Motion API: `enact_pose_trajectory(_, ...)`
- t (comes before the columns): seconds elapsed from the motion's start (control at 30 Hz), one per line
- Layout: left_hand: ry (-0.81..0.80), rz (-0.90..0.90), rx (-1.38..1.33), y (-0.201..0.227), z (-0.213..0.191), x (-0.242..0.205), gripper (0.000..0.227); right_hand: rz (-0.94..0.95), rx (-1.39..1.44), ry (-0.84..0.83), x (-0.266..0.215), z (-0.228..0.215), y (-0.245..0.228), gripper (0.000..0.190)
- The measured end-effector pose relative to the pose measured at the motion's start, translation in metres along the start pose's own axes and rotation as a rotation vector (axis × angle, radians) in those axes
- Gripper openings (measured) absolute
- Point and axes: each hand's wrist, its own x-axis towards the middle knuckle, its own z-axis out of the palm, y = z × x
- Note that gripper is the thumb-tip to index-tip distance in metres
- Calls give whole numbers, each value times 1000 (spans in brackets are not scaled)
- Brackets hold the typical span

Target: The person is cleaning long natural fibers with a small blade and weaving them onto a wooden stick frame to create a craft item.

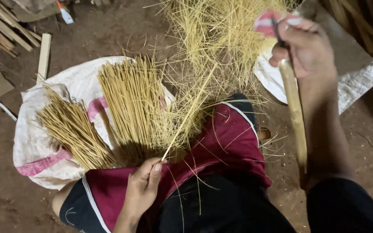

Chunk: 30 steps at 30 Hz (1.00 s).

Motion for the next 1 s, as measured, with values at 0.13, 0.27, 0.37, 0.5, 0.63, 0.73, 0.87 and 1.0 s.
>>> enact_pose_trajectory(0.13, -97, 73, -202, 9, 8, 23, 23, 272, -513, -54, -34, 60, 12, 22)
enact_pose_trajectory(0.27, 432, 5, -803, 22, 17, 63, 17, 306, -145, -493, -34, 47, 86, 26)
enact_pose_trajectory(0.37, 730, 52, -695, 47, 27, 91, 17, 243, 131, -757, -50, 53, 110, 29)
enact_pose_trajectory(0.5, 524, 142, -987, 63, 81, 106, 22, 333, 186, -717, -27, 44, 150, 29)
enact_pose_trajectory(0.63, 297, -103, -840, 83, 82, 75, 23, 174, 213, -739, -14, 27, 129, 22)
enact_pose_trajectory(0.73, 630, 633, 473, 71, 49, 58, 21, 88, 284, -918, -14, 21, 86, 28)
enact_pose_trajectory(0.87, 437, 434, 728, 33, 10, 60, 18, 267, -74, -241, -27, 42, 37, 22)
enact_pose_trajectory(1.0, 210, 247, 237, 61, 30, 64, 14, 187, -329, -676, -48, 68, 69, 36)
